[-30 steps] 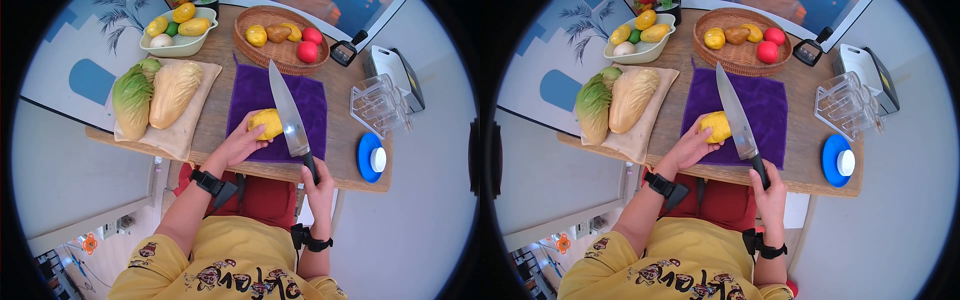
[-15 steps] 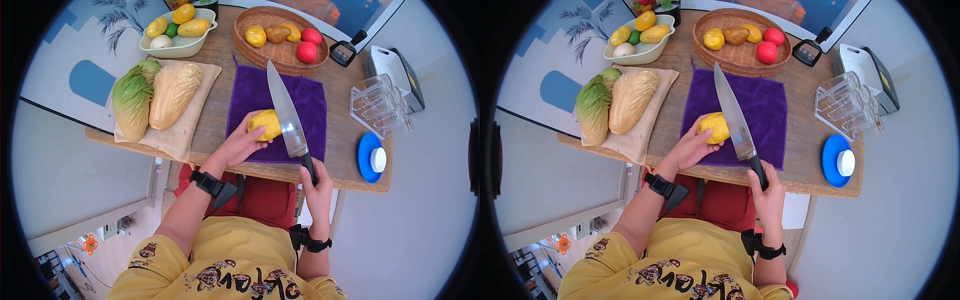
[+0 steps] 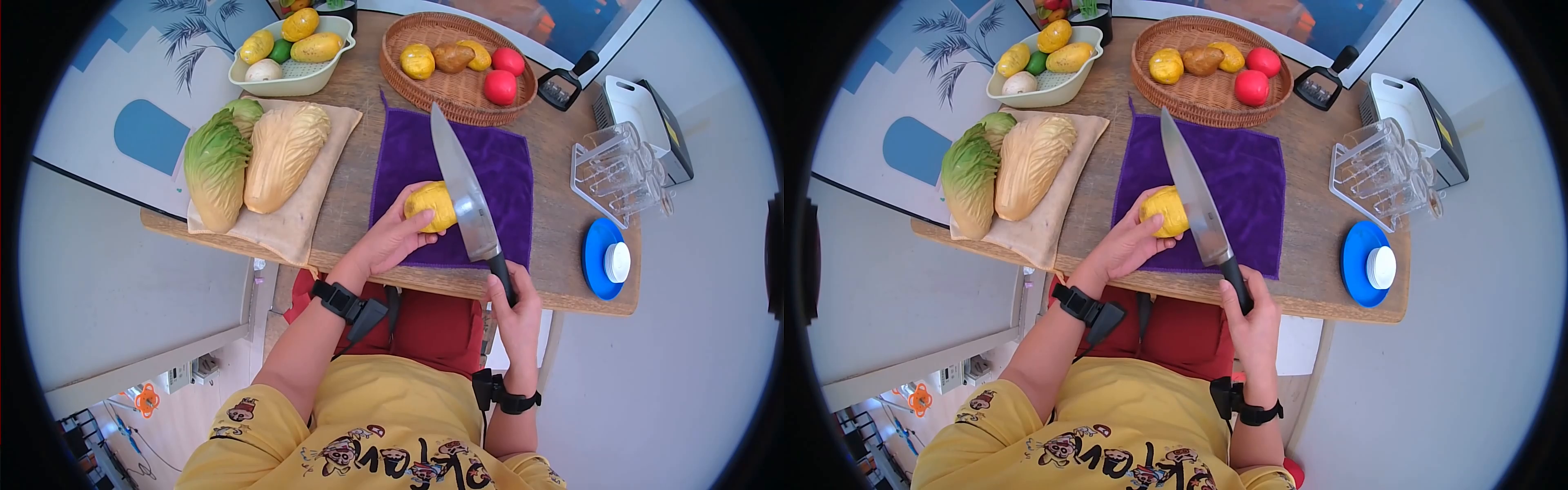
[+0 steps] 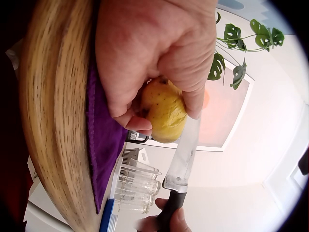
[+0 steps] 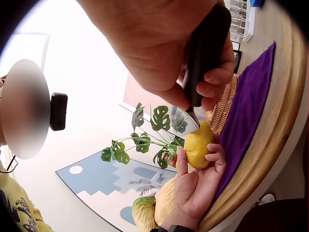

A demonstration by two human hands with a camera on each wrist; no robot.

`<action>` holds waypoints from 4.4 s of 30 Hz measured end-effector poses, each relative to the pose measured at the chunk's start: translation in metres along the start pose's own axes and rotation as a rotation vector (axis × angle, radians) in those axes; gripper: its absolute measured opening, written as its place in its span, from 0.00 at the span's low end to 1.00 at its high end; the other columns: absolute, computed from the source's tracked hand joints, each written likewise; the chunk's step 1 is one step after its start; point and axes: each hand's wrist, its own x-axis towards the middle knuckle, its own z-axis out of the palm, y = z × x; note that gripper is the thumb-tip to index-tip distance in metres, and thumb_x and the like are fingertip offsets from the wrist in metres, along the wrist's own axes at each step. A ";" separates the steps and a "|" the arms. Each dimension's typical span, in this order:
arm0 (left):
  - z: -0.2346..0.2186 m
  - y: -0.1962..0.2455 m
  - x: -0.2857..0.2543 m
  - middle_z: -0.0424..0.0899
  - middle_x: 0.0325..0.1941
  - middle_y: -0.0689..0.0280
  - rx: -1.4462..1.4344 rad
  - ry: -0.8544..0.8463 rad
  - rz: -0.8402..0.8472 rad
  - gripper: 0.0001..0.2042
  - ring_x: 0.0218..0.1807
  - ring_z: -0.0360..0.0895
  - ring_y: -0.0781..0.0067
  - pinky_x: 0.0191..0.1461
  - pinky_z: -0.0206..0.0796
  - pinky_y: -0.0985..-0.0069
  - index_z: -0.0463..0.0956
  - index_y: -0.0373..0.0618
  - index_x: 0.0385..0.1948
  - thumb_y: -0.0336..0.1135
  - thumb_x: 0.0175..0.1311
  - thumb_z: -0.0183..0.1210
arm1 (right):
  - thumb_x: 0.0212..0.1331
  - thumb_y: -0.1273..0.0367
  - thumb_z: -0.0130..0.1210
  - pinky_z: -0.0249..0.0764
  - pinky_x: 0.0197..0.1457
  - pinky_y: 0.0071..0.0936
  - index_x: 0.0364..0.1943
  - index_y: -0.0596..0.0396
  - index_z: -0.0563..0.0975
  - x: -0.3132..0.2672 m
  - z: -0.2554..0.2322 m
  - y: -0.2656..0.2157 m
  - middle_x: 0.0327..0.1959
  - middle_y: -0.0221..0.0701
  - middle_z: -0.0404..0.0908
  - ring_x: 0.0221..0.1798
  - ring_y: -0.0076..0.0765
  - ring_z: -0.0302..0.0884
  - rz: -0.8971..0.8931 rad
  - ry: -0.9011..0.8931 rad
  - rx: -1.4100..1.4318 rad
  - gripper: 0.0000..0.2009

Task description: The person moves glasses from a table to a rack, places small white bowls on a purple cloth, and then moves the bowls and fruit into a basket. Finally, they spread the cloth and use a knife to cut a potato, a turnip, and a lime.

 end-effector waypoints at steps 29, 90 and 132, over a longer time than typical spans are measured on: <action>0.003 0.000 0.000 0.75 0.55 0.63 0.014 0.015 0.004 0.30 0.47 0.78 0.69 0.50 0.74 0.74 0.57 0.55 0.71 0.34 0.72 0.62 | 0.65 0.66 0.64 0.66 0.30 0.24 0.49 0.58 0.81 -0.001 0.004 -0.006 0.22 0.29 0.73 0.25 0.23 0.66 -0.050 0.010 -0.077 0.13; -0.012 -0.006 0.003 0.73 0.63 0.65 0.066 -0.074 0.004 0.28 0.59 0.74 0.68 0.64 0.69 0.66 0.63 0.52 0.67 0.60 0.76 0.47 | 0.64 0.67 0.66 0.67 0.30 0.22 0.48 0.59 0.80 0.000 0.003 0.001 0.25 0.28 0.77 0.26 0.20 0.68 -0.097 0.069 -0.054 0.13; -0.004 -0.003 0.001 0.74 0.58 0.64 0.015 -0.036 0.010 0.26 0.51 0.75 0.68 0.55 0.70 0.72 0.60 0.54 0.67 0.55 0.76 0.52 | 0.64 0.67 0.66 0.66 0.30 0.23 0.47 0.58 0.81 -0.001 0.005 -0.001 0.24 0.28 0.77 0.25 0.22 0.67 -0.030 0.068 0.019 0.13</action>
